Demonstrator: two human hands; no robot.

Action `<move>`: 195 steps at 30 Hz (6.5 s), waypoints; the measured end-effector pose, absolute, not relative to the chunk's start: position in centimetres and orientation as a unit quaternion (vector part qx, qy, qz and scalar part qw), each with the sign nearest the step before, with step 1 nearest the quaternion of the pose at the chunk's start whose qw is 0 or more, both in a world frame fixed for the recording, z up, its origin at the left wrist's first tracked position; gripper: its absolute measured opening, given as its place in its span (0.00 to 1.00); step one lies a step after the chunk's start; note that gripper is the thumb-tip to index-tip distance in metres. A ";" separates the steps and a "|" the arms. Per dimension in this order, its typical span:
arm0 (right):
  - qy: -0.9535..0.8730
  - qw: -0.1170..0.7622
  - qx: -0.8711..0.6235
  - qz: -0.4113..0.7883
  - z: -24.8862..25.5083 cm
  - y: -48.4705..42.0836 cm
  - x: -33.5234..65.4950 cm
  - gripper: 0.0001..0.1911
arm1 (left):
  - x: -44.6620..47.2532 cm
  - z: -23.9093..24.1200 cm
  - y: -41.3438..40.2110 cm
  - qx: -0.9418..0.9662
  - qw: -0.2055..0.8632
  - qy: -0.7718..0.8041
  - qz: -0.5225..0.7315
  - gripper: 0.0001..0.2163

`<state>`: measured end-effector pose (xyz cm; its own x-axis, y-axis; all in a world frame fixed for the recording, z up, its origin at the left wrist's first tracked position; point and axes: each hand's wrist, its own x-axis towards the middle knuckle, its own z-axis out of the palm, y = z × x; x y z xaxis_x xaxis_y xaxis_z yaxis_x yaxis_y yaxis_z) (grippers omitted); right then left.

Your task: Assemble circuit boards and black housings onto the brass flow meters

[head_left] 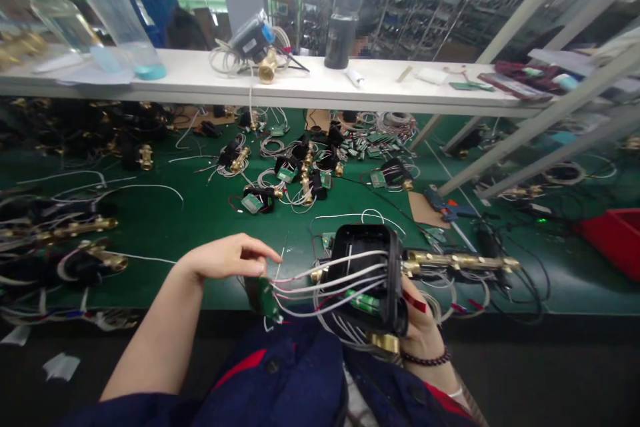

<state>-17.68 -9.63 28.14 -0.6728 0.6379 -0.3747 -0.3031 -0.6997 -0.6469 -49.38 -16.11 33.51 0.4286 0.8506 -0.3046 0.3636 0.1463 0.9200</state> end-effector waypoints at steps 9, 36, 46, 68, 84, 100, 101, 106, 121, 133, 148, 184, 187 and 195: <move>-0.249 0.256 -0.230 0.905 29.1 -9.1 -19.9 0.18 | -45.7 33.7 -15.8 0.675 0.643 0.338 0.130 0.32; -0.423 0.222 -0.283 0.832 29.1 -9.0 -21.6 0.18 | -45.6 33.6 -14.5 0.753 0.482 0.435 0.104 0.14; -0.414 0.236 -0.302 0.826 29.7 -9.8 -22.1 0.16 | -48.9 31.9 -14.6 0.697 0.463 0.469 0.283 0.18; -0.546 0.450 -0.450 0.545 32.1 -13.1 -20.1 0.16 | -48.5 31.0 -11.3 0.694 0.395 0.545 0.255 0.12; -0.276 0.543 -0.478 0.633 32.5 -15.1 -12.2 0.15 | -36.9 35.8 -5.2 0.853 0.474 0.219 -0.010 0.12; -0.236 0.493 -0.425 0.721 30.5 -8.8 5.8 0.15 | -17.9 35.8 0.4 0.849 0.485 0.202 -0.049 0.20; -0.235 0.488 -0.422 0.727 30.2 -8.4 6.4 0.15 | -17.4 36.0 0.5 0.849 0.483 0.207 -0.048 0.21; -0.237 0.455 -0.398 0.761 29.4 -6.8 7.9 0.14 | -16.6 37.1 1.2 0.861 0.428 0.269 -0.058 0.19; -0.255 0.410 -0.368 0.795 30.5 -3.7 5.1 0.11 | -18.5 38.6 1.2 0.865 0.442 0.193 -0.136 0.25; -0.263 0.429 -0.401 0.765 30.3 -3.8 4.0 0.13 | -18.1 36.7 1.4 0.764 0.513 0.385 -0.070 0.12; -0.288 0.491 -0.392 0.723 29.3 -5.1 4.3 0.16 | -15.1 35.2 0.9 0.822 0.431 0.372 -0.016 0.06; -0.882 0.096 -0.429 0.168 26.2 16.9 43.6 0.11 | 24.7 19.5 31.8 0.934 0.213 0.250 0.139 0.15; -0.854 -0.038 -0.474 0.212 23.2 19.8 42.3 0.10 | 26.3 16.6 33.1 0.935 0.217 0.262 0.101 0.15; -0.835 -0.078 -0.496 0.225 17.4 25.7 40.8 0.11 | 27.4 12.3 35.6 0.909 0.205 0.361 0.030 0.15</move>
<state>40.84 25.72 17.41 -0.4951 0.7934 -0.3541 0.8638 0.4056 -0.2989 27.36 35.60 12.29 0.7374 0.6691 -0.0925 0.6443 -0.6556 0.3938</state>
